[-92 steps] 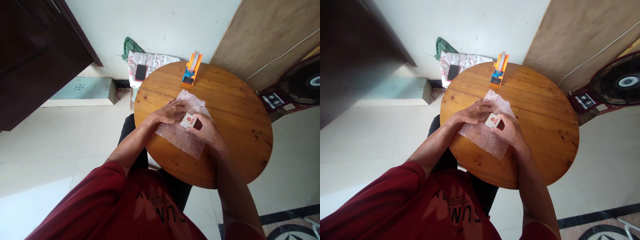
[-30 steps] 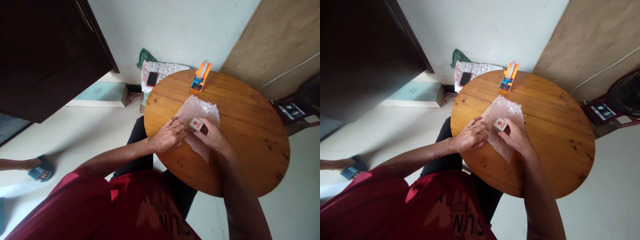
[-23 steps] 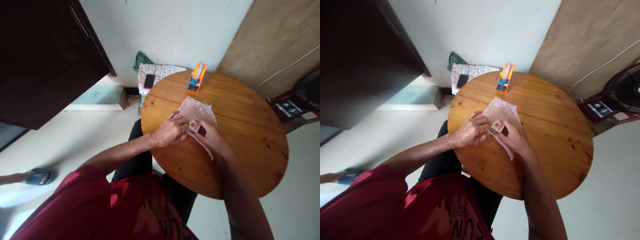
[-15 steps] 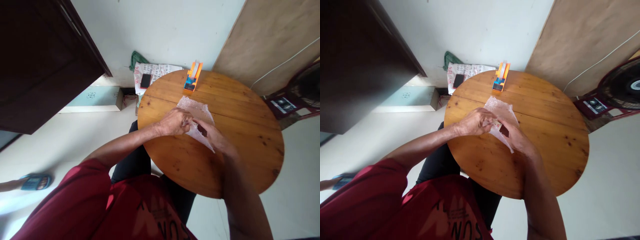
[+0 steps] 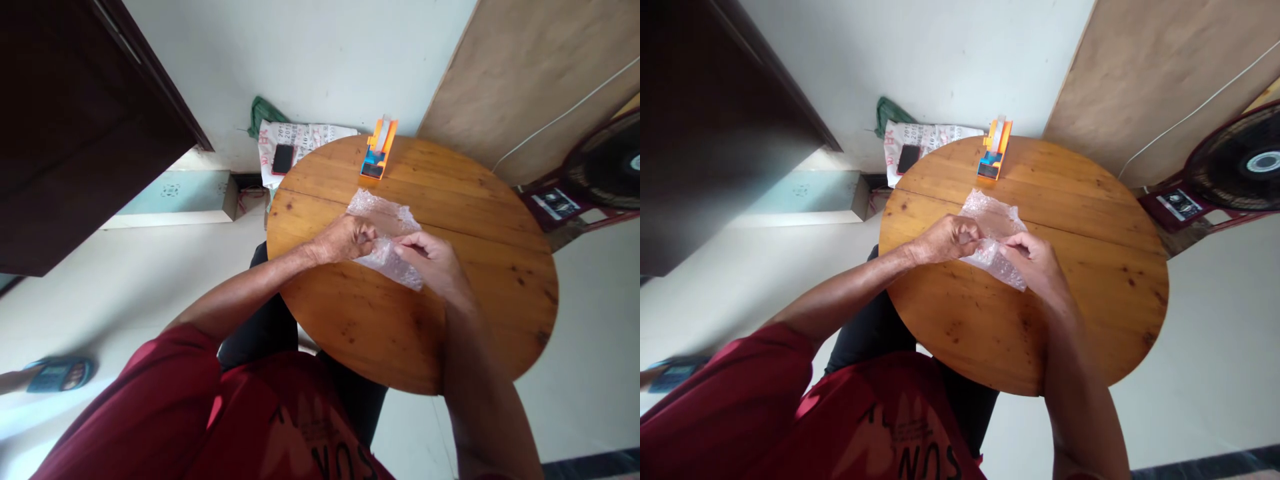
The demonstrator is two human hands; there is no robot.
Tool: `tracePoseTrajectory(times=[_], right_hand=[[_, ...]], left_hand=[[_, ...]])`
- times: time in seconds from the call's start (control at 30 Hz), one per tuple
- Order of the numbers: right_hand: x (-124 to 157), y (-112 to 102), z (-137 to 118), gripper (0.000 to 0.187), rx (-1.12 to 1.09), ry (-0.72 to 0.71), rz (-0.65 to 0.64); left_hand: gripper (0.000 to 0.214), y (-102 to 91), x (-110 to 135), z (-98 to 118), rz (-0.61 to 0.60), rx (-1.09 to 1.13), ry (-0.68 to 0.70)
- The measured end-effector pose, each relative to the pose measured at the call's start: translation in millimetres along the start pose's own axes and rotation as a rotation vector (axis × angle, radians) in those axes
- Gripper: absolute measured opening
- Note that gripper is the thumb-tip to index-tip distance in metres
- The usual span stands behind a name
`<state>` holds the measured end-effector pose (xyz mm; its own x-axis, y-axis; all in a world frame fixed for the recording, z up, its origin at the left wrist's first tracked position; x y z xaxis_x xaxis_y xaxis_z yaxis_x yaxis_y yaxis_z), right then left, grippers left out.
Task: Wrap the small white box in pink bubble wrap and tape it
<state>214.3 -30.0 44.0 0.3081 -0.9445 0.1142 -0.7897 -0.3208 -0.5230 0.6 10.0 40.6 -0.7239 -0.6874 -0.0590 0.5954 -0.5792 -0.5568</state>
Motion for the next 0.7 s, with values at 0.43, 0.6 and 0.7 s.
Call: tracePoseTrajectory(times=[0.43,0.6,0.7], right_hand=[[-10.1,11.6,11.6,0.022,0.044,0.042,0.101],[-10.5,11.9,9.4,0.022,-0.003,-0.025,0.071],[-10.9,11.6,11.6,0.022,-0.005,0.004,0.064]], left_hand=[[0.005,8.4,-4.3,-15.3,0.063,0.108,0.049],[0.006,9.7,-4.4,-13.8,0.078,0.169,0.052],[0.008,9.6,-3.5,-12.3,0.077,0.206,0.020]])
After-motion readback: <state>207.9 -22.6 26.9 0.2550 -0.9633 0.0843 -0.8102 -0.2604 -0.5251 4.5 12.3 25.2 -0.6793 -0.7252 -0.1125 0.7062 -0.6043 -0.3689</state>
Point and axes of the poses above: each hand's wrist, its own x-axis away from the middle knuckle, its own y-axis out of the palm, z = x × y, the point moved 2 cm from there along -x, towards the middle knuckle, and after that the axes turned 13 degrees about -z, right-handed, at the moved point
